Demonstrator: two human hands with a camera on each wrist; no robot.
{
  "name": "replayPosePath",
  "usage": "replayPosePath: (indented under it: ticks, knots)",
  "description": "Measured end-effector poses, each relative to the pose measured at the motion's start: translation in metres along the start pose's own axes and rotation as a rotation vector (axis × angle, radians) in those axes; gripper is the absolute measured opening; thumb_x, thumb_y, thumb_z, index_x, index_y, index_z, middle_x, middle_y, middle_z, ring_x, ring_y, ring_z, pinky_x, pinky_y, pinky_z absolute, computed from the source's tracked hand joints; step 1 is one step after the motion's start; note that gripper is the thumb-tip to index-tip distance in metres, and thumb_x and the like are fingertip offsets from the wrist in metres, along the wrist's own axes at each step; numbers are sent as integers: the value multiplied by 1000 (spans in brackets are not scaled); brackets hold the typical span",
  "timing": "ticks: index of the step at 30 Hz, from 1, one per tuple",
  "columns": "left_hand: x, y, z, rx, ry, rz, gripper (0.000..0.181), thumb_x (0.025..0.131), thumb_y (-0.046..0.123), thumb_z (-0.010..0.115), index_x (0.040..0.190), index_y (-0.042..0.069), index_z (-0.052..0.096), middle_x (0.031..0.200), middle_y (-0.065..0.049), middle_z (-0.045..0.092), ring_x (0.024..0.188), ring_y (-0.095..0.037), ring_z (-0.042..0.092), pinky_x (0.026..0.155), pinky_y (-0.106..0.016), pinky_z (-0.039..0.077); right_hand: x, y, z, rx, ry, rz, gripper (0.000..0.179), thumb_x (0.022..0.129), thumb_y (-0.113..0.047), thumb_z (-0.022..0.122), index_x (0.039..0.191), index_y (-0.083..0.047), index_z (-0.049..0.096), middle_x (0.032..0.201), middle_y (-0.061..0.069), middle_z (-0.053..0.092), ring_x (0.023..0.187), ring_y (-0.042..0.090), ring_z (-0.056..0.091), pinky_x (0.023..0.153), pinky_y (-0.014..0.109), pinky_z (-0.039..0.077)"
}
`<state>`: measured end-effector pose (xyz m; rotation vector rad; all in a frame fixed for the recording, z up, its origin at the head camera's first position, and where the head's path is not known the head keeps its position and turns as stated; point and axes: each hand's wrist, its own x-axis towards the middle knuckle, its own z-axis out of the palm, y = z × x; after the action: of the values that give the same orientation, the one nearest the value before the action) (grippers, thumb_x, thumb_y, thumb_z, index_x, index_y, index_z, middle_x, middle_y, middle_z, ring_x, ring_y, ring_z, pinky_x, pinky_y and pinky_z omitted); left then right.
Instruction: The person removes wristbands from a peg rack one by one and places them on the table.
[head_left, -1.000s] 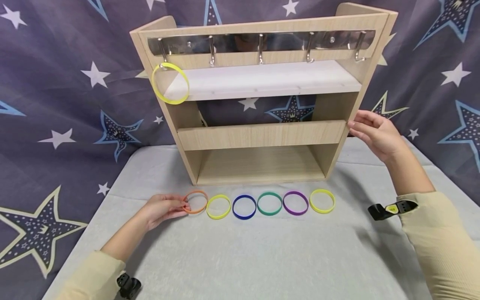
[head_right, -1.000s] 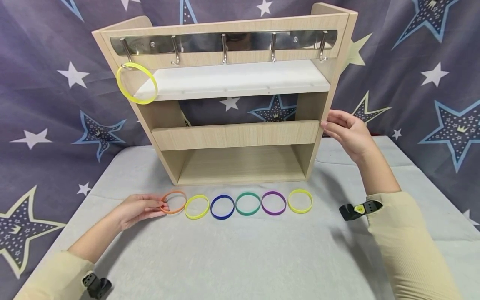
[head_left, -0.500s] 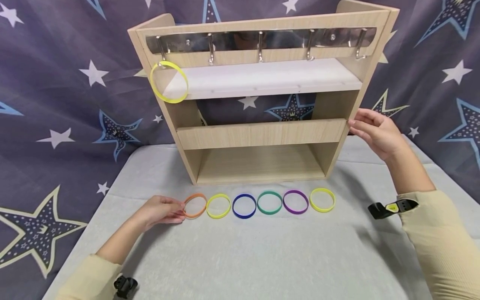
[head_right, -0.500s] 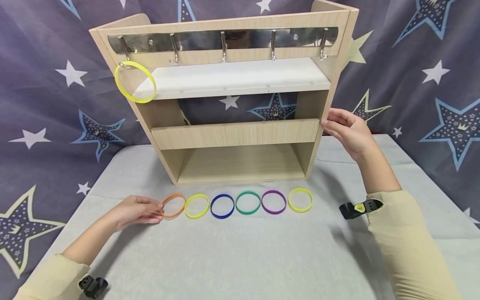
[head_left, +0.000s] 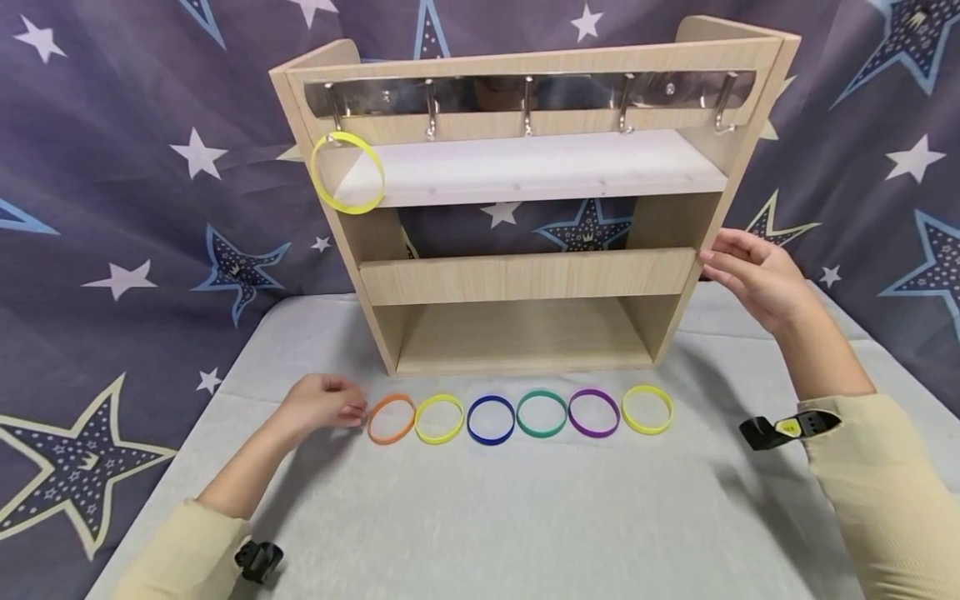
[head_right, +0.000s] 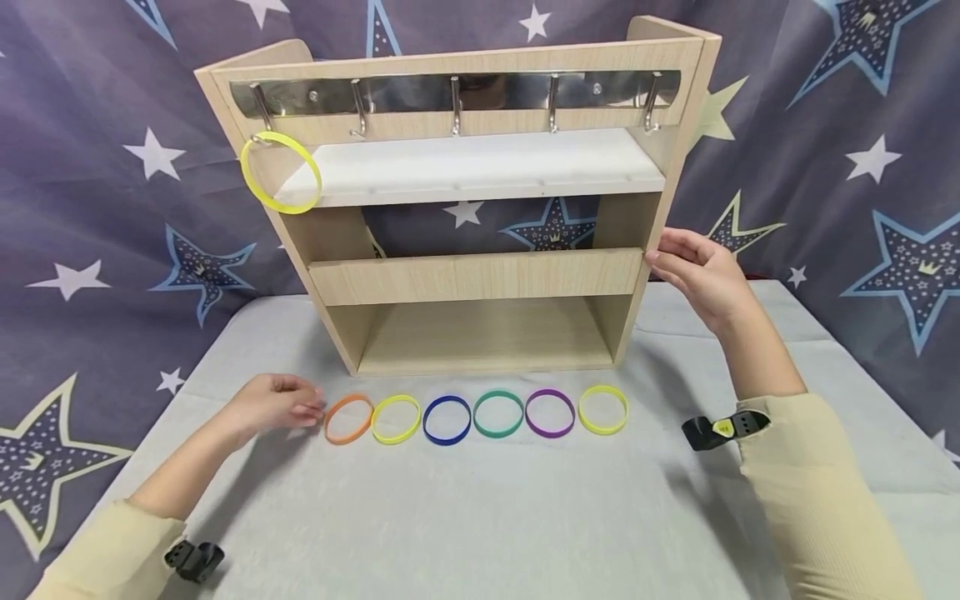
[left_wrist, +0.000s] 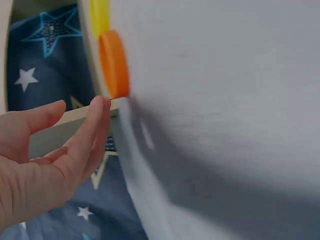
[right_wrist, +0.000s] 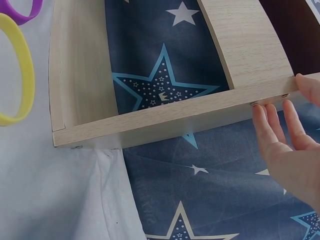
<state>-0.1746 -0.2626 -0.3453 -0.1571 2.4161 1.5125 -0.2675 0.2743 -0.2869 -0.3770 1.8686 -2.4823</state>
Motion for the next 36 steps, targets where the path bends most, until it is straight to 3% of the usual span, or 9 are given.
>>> replayPosePath:
  ticks: [8,10,15,17,30,33,36]
  knots:
    - [8,36,-8,141,122,165,44,96,22,56,123,-13,55,106,-19,71,78,2,65,78,-20,61,-1,0,0,19,-16,-22,27,89,8,59,105,-13,67,93,-3,67,87,7,68,79,15,58]
    - [9,47,-10,127,170,212,42,97,21,55,123,-11,56,103,-11,72,78,6,63,78,-16,60,-1,0,-2,53,-36,-25,28,89,10,57,105,-11,66,94,-2,68,87,9,68,79,16,58]
    - [6,73,-17,21,255,326,38,96,16,55,121,-13,55,80,25,64,77,11,62,77,-11,58,1,2,-6,118,-72,-29,30,90,14,52,106,-8,66,93,1,67,88,11,69,80,18,59]
    - [4,82,-19,-3,268,349,38,96,17,55,120,-12,55,77,30,61,78,11,63,76,-12,59,2,3,-6,127,-77,-32,30,90,14,51,106,-7,65,93,1,67,88,12,69,80,19,59]
    - [0,128,-25,-4,293,423,35,96,24,58,117,-4,60,82,21,67,81,7,66,76,-13,59,1,1,-2,102,-57,-34,28,90,13,53,103,-9,66,90,-1,64,86,10,67,78,18,58]
    - [-2,135,-26,-49,303,451,33,95,23,60,114,-4,60,81,20,68,79,6,67,74,-12,59,2,2,-3,111,-51,-25,28,90,13,53,103,-8,66,90,0,65,86,11,67,78,18,59]
    - [-4,141,-27,-155,307,483,25,94,18,62,109,-3,62,79,17,70,77,2,68,72,-12,59,1,3,-3,99,-44,-15,28,90,13,54,103,-9,66,90,-1,66,86,10,67,78,18,58]
